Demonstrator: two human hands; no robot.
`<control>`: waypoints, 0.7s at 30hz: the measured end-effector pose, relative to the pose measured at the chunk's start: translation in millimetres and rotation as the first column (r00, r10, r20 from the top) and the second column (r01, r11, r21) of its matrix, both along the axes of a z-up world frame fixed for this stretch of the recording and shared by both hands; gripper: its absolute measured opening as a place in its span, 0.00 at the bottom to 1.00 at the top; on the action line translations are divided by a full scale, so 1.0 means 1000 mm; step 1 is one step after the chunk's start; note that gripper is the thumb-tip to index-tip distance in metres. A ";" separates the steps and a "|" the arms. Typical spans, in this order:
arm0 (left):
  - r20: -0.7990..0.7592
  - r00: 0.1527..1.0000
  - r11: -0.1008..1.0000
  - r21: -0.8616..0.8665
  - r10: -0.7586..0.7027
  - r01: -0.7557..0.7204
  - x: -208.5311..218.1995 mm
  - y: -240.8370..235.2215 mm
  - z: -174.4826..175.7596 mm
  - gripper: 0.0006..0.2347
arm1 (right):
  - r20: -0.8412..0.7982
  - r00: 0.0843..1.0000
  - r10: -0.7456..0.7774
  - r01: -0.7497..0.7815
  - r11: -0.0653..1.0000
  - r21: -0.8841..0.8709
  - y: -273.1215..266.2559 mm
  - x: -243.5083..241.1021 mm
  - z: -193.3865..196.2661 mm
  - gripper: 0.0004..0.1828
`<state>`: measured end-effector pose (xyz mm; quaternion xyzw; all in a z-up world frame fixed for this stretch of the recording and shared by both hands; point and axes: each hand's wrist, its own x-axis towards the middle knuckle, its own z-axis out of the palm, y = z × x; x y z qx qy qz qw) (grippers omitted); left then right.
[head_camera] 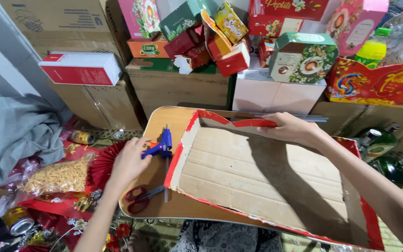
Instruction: Assembling a cardboard tray or box using a hot glue gun and scissors
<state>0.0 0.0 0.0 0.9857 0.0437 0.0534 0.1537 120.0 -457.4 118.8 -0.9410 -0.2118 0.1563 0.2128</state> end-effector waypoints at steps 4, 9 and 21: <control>-0.056 0.998 0.992 0.120 0.042 -0.035 0.029 -0.003 -0.030 0.37 | -0.056 0.998 0.008 -0.010 0.999 -0.034 -0.001 0.025 -0.016 0.16; 0.004 1.000 0.951 0.310 -0.021 0.018 0.045 -0.008 -0.048 0.14 | -0.102 0.993 -0.056 0.059 0.998 0.029 -0.011 0.034 -0.017 0.15; -0.015 0.986 0.983 0.082 0.165 -0.163 -0.005 -0.004 0.057 0.21 | -0.317 0.793 -0.521 0.586 0.794 0.162 -0.090 -0.039 -0.010 0.33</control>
